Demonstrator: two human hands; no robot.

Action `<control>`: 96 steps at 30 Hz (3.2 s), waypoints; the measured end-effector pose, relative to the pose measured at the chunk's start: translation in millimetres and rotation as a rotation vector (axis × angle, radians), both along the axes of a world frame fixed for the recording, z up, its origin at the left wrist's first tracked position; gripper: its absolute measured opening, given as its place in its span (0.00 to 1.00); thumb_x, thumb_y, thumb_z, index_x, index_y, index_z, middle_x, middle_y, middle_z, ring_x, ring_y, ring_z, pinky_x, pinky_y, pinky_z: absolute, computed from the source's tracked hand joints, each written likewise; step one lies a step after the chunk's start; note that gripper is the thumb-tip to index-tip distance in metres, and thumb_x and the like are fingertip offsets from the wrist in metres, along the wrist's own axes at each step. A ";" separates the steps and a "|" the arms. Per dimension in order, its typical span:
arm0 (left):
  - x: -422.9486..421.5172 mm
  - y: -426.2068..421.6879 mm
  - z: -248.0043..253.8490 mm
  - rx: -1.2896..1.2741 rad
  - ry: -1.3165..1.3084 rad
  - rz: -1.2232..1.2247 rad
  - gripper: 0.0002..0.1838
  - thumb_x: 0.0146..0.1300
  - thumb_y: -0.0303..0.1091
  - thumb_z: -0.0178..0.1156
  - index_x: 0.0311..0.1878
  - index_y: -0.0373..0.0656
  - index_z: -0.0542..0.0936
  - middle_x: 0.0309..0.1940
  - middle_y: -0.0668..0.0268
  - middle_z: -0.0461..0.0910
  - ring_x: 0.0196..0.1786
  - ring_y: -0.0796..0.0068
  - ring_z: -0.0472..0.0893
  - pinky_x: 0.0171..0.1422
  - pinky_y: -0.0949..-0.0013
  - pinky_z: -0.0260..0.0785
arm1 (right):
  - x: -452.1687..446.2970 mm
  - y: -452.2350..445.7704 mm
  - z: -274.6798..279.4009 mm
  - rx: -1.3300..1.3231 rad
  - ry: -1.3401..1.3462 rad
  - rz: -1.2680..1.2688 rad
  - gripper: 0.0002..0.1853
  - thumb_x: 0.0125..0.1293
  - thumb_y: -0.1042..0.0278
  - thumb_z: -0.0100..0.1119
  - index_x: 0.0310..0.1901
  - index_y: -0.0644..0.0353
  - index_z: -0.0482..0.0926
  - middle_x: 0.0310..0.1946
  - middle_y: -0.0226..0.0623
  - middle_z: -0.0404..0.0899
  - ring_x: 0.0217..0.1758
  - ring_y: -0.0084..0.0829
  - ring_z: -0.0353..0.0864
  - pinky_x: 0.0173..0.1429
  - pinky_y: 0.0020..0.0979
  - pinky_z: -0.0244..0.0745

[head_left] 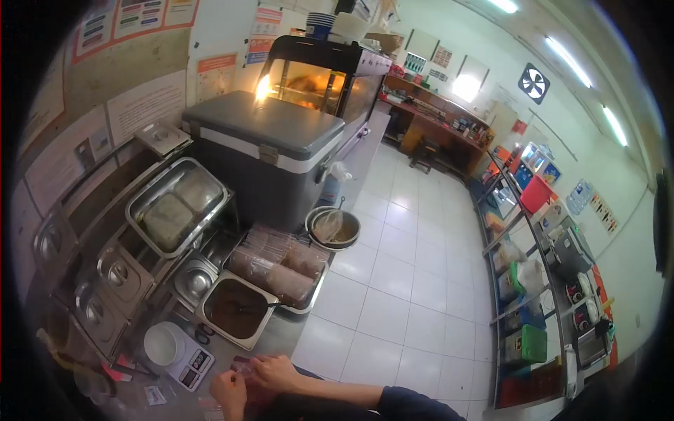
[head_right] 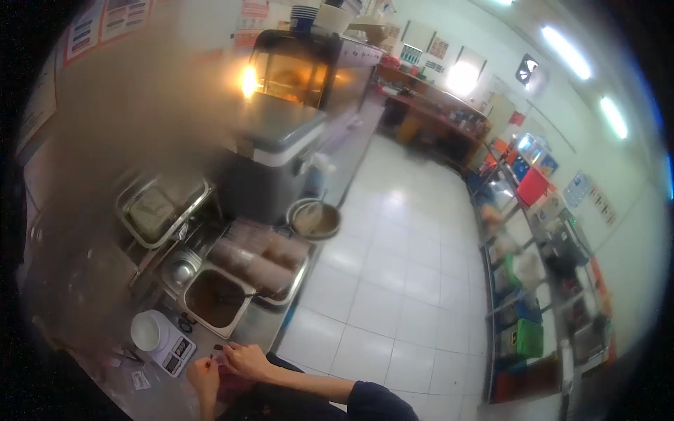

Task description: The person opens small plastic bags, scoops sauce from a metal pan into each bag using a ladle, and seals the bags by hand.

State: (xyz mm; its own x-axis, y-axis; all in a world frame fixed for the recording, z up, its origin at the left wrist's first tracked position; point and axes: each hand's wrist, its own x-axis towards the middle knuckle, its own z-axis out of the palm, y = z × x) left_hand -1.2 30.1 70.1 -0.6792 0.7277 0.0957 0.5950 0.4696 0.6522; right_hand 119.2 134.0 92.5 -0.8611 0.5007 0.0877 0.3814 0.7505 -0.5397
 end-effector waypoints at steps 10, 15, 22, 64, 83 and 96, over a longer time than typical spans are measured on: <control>-52.8 -12.4 25.5 -0.193 -0.566 -0.475 0.14 0.51 0.38 0.59 0.35 0.36 0.81 0.23 0.57 0.79 0.30 0.69 0.80 0.35 0.66 0.68 | 2.8 24.2 4.8 -0.264 0.666 0.482 0.04 0.46 0.71 0.62 0.26 0.59 0.80 0.42 0.41 0.71 0.48 0.42 0.69 0.51 0.41 0.62; -8.6 5.8 40.6 0.316 -0.468 -0.565 0.20 0.53 0.29 0.61 0.50 0.34 0.75 0.39 0.54 0.80 0.42 0.73 0.80 0.45 0.70 0.71 | 1.7 34.4 -2.3 -0.171 0.551 -0.022 0.04 0.48 0.74 0.62 0.28 0.56 0.82 0.26 0.33 0.78 0.34 0.34 0.76 0.48 0.33 0.64; -9.3 7.5 23.6 0.408 -0.343 -0.180 0.05 0.54 0.21 0.59 0.35 0.34 0.80 0.26 0.58 0.82 0.30 0.68 0.83 0.32 0.74 0.72 | 4.3 42.8 -18.9 -0.770 0.547 -0.293 0.05 0.60 0.75 0.57 0.33 0.68 0.81 0.27 0.37 0.82 0.29 0.25 0.80 0.34 0.25 0.75; -59.1 -1.2 24.0 0.588 -0.387 -0.035 0.28 0.45 0.34 0.69 0.53 0.47 0.74 0.54 0.69 0.72 0.54 0.70 0.69 0.56 0.67 0.58 | -16.4 176.0 -35.6 0.108 0.178 0.119 0.08 0.46 0.81 0.51 0.26 0.62 0.80 0.22 0.38 0.79 0.27 0.35 0.78 0.37 0.33 0.68; -70.0 86.1 3.9 0.810 -0.349 -0.094 0.27 0.48 0.32 0.67 0.54 0.47 0.71 0.50 0.69 0.72 0.54 0.73 0.70 0.54 0.69 0.60 | 13.0 203.3 42.0 -0.391 0.497 -0.237 0.04 0.54 0.82 0.53 0.30 0.69 0.78 0.19 0.29 0.74 0.24 0.19 0.71 0.31 0.21 0.64; -65.7 138.7 17.5 0.828 -0.420 -0.178 0.30 0.50 0.38 0.68 0.58 0.47 0.70 0.53 0.67 0.72 0.51 0.72 0.73 0.51 0.70 0.63 | 15.4 195.2 137.3 -0.224 0.626 -0.166 0.06 0.56 0.84 0.50 0.31 0.68 0.78 0.25 0.31 0.76 0.28 0.19 0.71 0.34 0.20 0.66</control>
